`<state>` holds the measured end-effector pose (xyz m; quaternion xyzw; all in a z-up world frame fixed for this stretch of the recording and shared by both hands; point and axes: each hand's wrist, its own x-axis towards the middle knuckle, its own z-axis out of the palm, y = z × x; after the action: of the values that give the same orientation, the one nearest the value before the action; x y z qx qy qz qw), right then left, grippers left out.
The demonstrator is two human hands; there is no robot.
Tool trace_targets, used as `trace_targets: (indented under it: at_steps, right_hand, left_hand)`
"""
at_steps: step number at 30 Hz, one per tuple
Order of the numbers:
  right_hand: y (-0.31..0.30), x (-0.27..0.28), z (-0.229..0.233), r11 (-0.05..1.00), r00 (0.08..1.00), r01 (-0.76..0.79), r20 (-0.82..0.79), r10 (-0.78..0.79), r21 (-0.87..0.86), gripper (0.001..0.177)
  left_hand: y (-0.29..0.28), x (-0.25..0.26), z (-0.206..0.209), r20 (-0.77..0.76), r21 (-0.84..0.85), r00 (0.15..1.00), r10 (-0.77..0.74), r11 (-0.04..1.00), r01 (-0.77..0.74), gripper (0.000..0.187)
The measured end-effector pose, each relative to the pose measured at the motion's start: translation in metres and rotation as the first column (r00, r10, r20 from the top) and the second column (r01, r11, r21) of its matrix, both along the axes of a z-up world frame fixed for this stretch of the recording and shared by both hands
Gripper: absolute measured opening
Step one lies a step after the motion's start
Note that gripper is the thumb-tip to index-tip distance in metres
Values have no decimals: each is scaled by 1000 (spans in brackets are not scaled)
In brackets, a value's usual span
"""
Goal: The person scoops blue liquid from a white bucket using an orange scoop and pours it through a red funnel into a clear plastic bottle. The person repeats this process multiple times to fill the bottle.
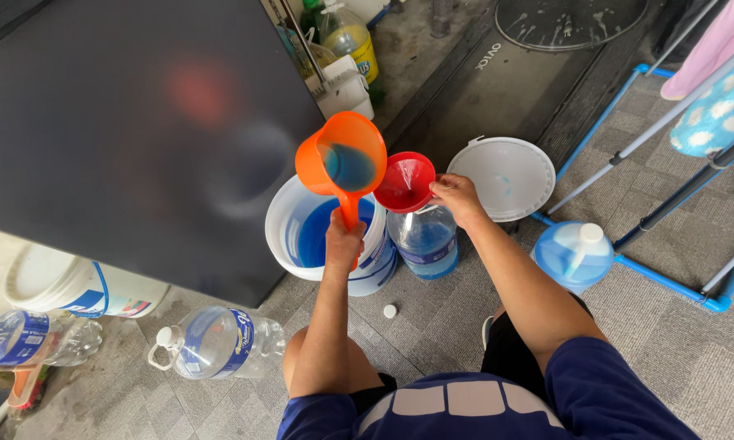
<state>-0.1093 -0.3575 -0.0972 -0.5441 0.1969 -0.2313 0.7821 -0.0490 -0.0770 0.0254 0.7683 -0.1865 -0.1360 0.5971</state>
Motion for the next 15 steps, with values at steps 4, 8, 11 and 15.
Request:
trace_targets:
  at_steps: [4, 8, 11, 15]
  right_hand:
    - [3, -1, 3, 1000, 1000, -6, 18, 6, 1, 25]
    - [3, -1, 4, 1000, 1000, -9, 14, 9, -19, 25]
    - [3, -2, 4, 1000, 1000, -8, 3, 9, -21, 25]
    - [3, 0, 3, 1000, 1000, -4, -6, 3, -13, 24]
  left_hand:
    - [-1, -2, 2, 2, 24, 1000, 13, 1000, -13, 48]
    - [-1, -2, 3, 31, 83, 999, 19, 996, -21, 49]
    - [-2, -2, 3, 57, 140, 998, 37, 989, -45, 51]
    - [-2, 2, -4, 139, 196, 990, 35, 979, -63, 53]
